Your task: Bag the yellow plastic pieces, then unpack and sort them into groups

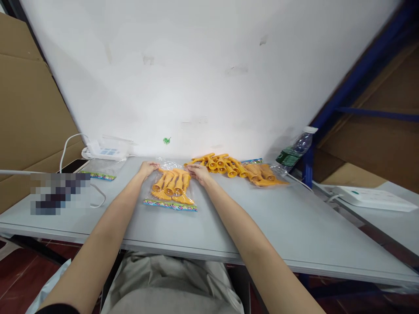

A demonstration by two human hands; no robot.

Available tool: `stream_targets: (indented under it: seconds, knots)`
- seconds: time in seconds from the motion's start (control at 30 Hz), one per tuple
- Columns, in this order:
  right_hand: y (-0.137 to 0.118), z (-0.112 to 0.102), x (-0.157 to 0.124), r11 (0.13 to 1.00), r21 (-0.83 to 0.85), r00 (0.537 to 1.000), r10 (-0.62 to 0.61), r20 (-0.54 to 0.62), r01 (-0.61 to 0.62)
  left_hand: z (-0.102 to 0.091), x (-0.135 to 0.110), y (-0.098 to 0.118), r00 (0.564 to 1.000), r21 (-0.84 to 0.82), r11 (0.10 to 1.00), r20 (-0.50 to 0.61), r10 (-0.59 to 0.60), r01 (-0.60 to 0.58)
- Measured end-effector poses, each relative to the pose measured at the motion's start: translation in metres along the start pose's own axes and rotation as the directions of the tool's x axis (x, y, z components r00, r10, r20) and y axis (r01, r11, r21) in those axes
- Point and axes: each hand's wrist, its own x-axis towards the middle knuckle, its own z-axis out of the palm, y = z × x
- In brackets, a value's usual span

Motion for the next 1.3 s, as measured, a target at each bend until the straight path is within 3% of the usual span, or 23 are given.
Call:
stream_targets:
  seconds: [0.2, 0.47, 0.57, 0.63, 0.77, 0.83, 0.9, 1.0, 1.1, 1.2, 1.3]
  knots:
    - [-0.002, -0.007, -0.001, 0.999, -0.035, 0.998, -0.04, 0.05, 0.041, -0.009, -0.001, 0.0, 0.995, -0.095, 0.995, 0.098, -0.03, 0.039]
    - [-0.012, -0.013, 0.0, 0.935, -0.303, 0.969, -0.116, 0.219, 0.181, -0.008, -0.001, 0.003, 0.983, 0.17, 0.969, 0.08, 0.168, -0.179]
    - [-0.022, -0.014, 0.0, 0.853, -0.461, 0.945, -0.104, 0.309, 0.244, -0.011, -0.002, 0.006, 0.961, 0.269, 0.923, 0.091, 0.26, -0.275]
    - [-0.028, -0.013, 0.0, 0.752, -0.588, 0.936, -0.109, 0.335, 0.298, -0.014, -0.004, 0.009, 0.936, 0.33, 0.876, 0.115, 0.334, -0.353]
    - [-0.039, -0.005, 0.004, 0.534, -0.732, 0.906, -0.239, 0.35, 0.424, -0.015, -0.009, 0.019, 0.883, 0.408, 0.785, 0.162, 0.441, -0.467]
    - [-0.045, 0.002, 0.007, 0.56, -0.682, 0.883, -0.284, 0.375, 0.47, -0.014, -0.013, 0.028, 0.867, 0.426, 0.757, 0.184, 0.464, -0.496]
    - [-0.052, 0.008, 0.009, 0.646, -0.613, 0.881, -0.232, 0.412, 0.456, -0.013, -0.018, 0.037, 0.844, 0.429, 0.73, 0.204, 0.495, -0.532]
    - [-0.062, 0.014, 0.007, 0.711, -0.606, 0.866, -0.007, 0.5, 0.356, -0.011, -0.024, 0.049, 0.8, 0.417, 0.688, 0.207, 0.564, -0.593]
    - [-0.069, 0.016, 0.0, 0.733, -0.636, 0.808, 0.211, 0.55, 0.241, -0.008, -0.03, 0.056, 0.769, 0.398, 0.669, 0.189, 0.61, -0.628]
    - [-0.071, 0.016, -0.011, 0.802, -0.594, 0.793, 0.322, 0.517, 0.061, -0.003, -0.034, 0.058, 0.778, 0.379, 0.692, 0.146, 0.611, -0.615]
    - [-0.067, 0.016, -0.021, 0.891, -0.451, 0.814, 0.299, 0.498, -0.051, 0.003, -0.034, 0.06, 0.801, 0.343, 0.737, 0.086, 0.592, -0.582]
